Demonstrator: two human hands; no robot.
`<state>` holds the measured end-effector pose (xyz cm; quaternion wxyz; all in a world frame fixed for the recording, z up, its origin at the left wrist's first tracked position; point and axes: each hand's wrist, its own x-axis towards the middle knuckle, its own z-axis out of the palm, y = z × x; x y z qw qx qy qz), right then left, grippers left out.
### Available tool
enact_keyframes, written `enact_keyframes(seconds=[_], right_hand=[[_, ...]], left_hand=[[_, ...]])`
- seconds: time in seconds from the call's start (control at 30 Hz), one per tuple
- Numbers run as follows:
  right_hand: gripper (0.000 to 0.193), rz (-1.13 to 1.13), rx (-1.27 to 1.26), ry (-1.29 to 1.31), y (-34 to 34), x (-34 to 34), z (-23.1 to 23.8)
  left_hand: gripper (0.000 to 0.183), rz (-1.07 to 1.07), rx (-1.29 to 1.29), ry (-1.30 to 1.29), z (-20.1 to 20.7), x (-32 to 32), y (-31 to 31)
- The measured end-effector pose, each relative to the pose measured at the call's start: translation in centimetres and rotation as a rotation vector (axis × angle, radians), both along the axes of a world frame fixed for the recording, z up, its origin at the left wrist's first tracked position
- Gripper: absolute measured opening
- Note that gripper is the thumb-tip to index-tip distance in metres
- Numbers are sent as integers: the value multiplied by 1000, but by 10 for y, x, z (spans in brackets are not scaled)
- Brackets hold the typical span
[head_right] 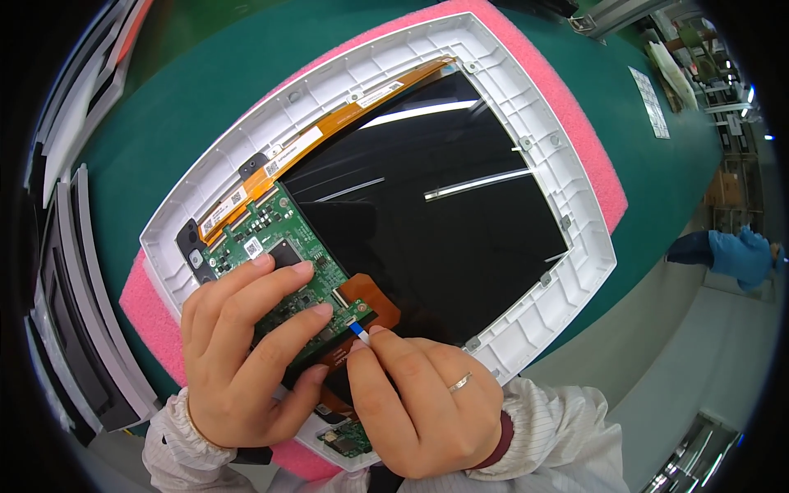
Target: Assemble an electronic device by connecting a ribbon cable to a PCB and fitting it into a plastic frame housing.
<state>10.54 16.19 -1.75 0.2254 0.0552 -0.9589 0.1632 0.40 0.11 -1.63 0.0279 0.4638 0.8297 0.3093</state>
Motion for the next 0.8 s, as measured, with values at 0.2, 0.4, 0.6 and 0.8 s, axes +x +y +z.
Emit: enact_keyframes(seconds=[0.2,0.4,0.6,0.8], right_hand=[[20,16,21,12,0,-2,-1],[20,10,12,9,-1,-2,-1],[28,-44,-3,-18,-6,-4,0],[19,-13,6,-19,-2,-3,-1]], left_hand=[[46,3,11,-3,-1,0,0],[47,6,19,5,-2,1,0],[47,8,24,5,-1,2,1],[46,6,28,4,-2,2,1]])
